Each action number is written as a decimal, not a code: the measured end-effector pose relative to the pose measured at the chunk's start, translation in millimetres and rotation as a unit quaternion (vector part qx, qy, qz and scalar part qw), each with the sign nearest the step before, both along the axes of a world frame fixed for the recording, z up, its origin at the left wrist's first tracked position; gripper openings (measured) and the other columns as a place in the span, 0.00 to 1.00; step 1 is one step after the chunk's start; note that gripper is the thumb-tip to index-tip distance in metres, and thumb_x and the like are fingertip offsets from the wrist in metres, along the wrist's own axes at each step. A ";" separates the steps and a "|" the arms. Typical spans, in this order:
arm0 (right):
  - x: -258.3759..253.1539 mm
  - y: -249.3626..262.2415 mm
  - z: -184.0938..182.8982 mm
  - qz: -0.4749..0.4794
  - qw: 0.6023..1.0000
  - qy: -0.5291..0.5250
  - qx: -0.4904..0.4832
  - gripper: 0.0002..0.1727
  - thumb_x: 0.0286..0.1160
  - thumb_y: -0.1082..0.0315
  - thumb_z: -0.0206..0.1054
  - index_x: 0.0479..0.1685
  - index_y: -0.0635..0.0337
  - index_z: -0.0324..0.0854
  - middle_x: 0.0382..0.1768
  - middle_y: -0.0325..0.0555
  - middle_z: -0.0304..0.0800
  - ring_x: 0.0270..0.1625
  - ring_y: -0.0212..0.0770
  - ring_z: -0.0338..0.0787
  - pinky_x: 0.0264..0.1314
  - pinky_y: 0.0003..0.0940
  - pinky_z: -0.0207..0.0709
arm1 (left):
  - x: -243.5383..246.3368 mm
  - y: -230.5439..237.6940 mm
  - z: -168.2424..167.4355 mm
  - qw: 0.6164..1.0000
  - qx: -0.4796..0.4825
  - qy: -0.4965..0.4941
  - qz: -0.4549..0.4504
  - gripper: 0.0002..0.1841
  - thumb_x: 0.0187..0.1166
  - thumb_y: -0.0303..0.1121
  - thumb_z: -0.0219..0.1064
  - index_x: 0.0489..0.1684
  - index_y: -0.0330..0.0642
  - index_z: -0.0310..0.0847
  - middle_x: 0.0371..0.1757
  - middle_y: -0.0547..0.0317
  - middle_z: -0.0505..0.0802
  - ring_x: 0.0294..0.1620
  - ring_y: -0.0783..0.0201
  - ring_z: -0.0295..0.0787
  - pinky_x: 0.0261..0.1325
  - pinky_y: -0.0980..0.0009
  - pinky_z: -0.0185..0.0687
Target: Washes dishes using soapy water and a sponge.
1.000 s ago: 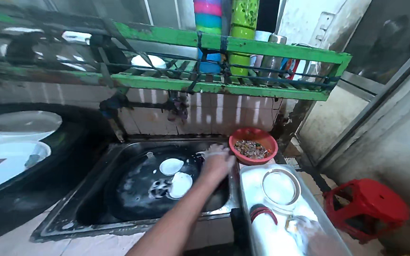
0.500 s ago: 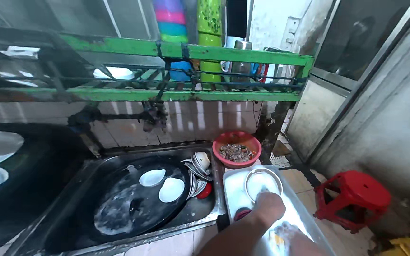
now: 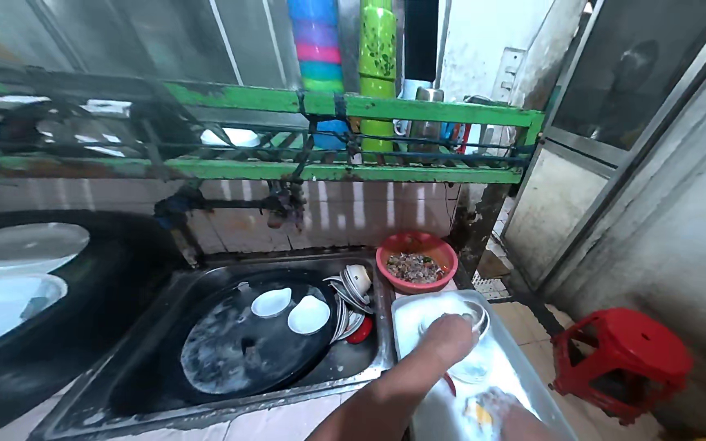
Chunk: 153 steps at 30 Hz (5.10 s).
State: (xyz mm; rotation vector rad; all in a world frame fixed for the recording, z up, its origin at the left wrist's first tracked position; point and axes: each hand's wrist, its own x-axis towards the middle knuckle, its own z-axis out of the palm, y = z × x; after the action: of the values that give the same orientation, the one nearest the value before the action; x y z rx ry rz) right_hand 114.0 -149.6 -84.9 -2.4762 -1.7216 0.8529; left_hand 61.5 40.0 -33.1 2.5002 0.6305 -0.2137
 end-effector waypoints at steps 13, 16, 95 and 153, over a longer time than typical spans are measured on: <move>-8.7 -4.5 22.5 -0.234 0.856 0.044 0.459 0.29 0.68 0.64 0.72 0.64 0.79 0.79 0.63 0.71 0.84 0.67 0.57 0.86 0.74 0.50 0.78 | -39.7 -0.1 -3.5 0.843 -0.440 -0.228 0.208 0.19 0.83 0.31 0.62 0.69 0.32 0.76 0.60 0.42 0.88 0.59 0.55 0.86 0.63 0.56 0.82; -21.8 21.2 36.8 -0.244 0.792 0.008 0.559 0.37 0.66 0.58 0.75 0.67 0.83 0.75 0.64 0.72 0.84 0.67 0.53 0.87 0.75 0.42 0.78 | -57.3 -30.3 15.2 0.855 -0.444 -0.238 0.126 0.26 0.77 0.21 0.61 0.77 0.31 0.69 0.61 0.43 0.88 0.57 0.59 0.87 0.62 0.61 0.83; 10.2 89.0 70.1 -0.383 0.808 0.168 0.415 0.23 0.83 0.68 0.65 0.73 0.71 0.75 0.61 0.64 0.87 0.63 0.52 0.87 0.70 0.52 0.78 | -75.4 -42.7 34.2 0.710 -0.522 -0.361 0.307 0.15 0.90 0.34 0.57 0.63 0.33 0.79 0.49 0.50 0.92 0.50 0.64 0.91 0.56 0.66 0.88; -53.5 55.4 83.4 0.088 0.948 -0.049 0.303 0.23 0.74 0.57 0.68 0.59 0.66 0.86 0.58 0.62 0.90 0.65 0.64 0.88 0.67 0.61 0.81 | -99.7 38.9 0.6 0.704 -0.370 -0.488 0.359 0.23 0.84 0.24 0.55 0.77 0.45 0.78 0.74 0.54 0.85 0.67 0.60 0.85 0.66 0.57 0.84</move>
State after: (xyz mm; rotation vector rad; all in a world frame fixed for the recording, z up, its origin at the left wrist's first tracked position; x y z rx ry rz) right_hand 60.6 -94.2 -1.5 -2.0002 -1.8884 0.1478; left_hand -38.2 78.9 -32.5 1.1390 0.7542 0.9199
